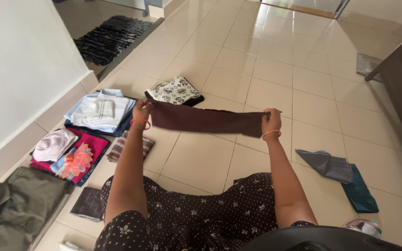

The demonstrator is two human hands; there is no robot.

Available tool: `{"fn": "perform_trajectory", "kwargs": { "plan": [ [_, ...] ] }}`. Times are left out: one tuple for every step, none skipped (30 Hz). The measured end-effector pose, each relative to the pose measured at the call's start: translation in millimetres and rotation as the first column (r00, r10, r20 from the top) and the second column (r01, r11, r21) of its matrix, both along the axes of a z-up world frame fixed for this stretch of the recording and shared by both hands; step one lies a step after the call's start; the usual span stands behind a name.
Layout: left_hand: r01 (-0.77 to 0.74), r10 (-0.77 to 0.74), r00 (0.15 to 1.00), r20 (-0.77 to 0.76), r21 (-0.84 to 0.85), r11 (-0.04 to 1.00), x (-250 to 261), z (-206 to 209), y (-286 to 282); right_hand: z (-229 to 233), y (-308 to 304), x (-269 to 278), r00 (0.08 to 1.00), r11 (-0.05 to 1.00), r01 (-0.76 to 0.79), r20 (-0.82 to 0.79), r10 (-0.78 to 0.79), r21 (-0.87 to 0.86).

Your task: The person folds clothes by hand while sitting on the floor, handling a black wallet-like object and then several pieces of fabric.

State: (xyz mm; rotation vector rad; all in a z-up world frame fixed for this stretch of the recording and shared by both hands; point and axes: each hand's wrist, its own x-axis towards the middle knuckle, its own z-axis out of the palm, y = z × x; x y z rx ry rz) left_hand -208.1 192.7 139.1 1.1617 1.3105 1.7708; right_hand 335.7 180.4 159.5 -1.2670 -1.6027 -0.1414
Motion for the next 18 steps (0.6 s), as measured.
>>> {"fn": "perform_trajectory", "kwargs": {
  "plan": [
    [0.005, -0.005, 1.0, 0.004, 0.001, 1.0, 4.8, -8.6, 1.0, -2.4, -1.8, 4.7, 1.0, 0.999, -0.01, -0.018, 0.01, 0.039],
    [-0.017, 0.014, 0.996, -0.09, -0.022, 1.0, 6.4, -19.1, -2.3, -7.3, -4.8, 8.0, 0.999, 0.997, -0.022, -0.036, 0.025, 0.076],
    [-0.04, 0.031, 0.982, -0.184, -0.043, 0.998, 8.0, -30.3, -7.1, -13.4, -8.4, 11.4, 0.999, 0.997, -0.021, -0.032, 0.024, 0.075],
    [-0.065, 0.073, 0.936, -0.346, 0.034, 0.997, 6.1, -42.2, -15.1, -22.0, -14.0, 14.0, 1.0, 1.0, -0.028, 0.003, 0.028, -0.014],
    [-0.076, 0.122, 0.861, -0.494, 0.113, 0.991, 4.8, -54.1, -24.4, -31.1, -20.9, 17.1, 0.999, 0.994, -0.031, 0.038, 0.035, -0.104],
    [-0.084, 0.078, 0.79, -0.608, 0.019, 0.996, 2.9, -64.2, -40.0, -40.7, -29.3, 19.0, 0.996, 0.983, -0.08, 0.012, 0.083, -0.166],
    [-0.103, 0.021, 0.707, -0.707, -0.074, 0.992, 0.1, -72.5, -57.8, -50.2, -38.1, 20.0, 0.992, 0.966, -0.129, -0.017, 0.129, -0.226],
    [-0.127, -0.102, 0.565, -0.819, -0.209, 0.97, -1.5, -77.2, -68.5, -58.4, -44.9, 19.4, 0.997, 0.907, -0.055, 0.017, 0.069, -0.417],
    [-0.177, -0.239, 0.409, -0.881, -0.334, 0.926, -2.2, -81.6, -76.9, -66.2, -52.0, 18.9, 0.998, 0.808, 0.024, 0.064, 0.017, -0.589],
    [-0.178, -0.238, 0.41, -0.881, -0.334, 0.926, -1.1, -86.6, -83.9, -73.2, -60.6, 20.5, 0.984, 0.812, 0.052, 0.168, 0.057, -0.581],
    [-0.164, -0.326, 0.303, -0.896, -0.386, 0.908, 0.7, -92.7, -90.6, -78.7, -66.0, 21.7, 0.958, 0.818, 0.078, 0.269, 0.096, -0.57],
    [-0.155, -0.408, 0.191, -0.893, -0.438, 0.886, 4.3, -99.7, -96.1, -82.4, -66.9, 21.7, 0.958, 0.819, 0.079, 0.27, 0.095, -0.569],
    [-0.154, -0.408, 0.192, -0.893, -0.437, 0.886, 9.3, -106.8, -99.9, -85.3, -66.2, 21.0, 0.926, 0.634, 0.164, 0.339, 0.165, -0.756],
    [-0.148, -0.444, 0.106, -0.89, -0.456, 0.878, 14.6, -112.3, -100.1, -87.0, -65.9, 21.5, 0.891, 0.403, 0.264, 0.382, 0.247, -0.876],
    [-0.144, -0.476, 0.018, -0.879, -0.473, 0.869, 16.9, -115.7, -97.4, -87.8, -64.5, 21.1, 0.891, 0.402, 0.267, 0.383, 0.243, -0.876],
    [-0.14, -0.476, 0.016, -0.879, -0.474, 0.869, 21.1, -119.3, -94.2, -88.9, -62.4, 18.4, 0.783, 0.263, 0.452, 0.521, 0.34, -0.852],
    [-0.225, -0.741, -0.022, -0.671, -0.719, 0.658, 30.1, -124.3, -91.3, -89.9, -59.9, 14.5, 0.646, 0.138, 0.628, 0.612, 0.456, -0.766],
    [-0.317, -0.923, -0.026, -0.385, -0.872, 0.373, 38.6, -128.8, -88.1, -90.1, -57.7, 11.9, 0.646, 0.136, 0.629, 0.612, 0.456, -0.765]
  ]
}}
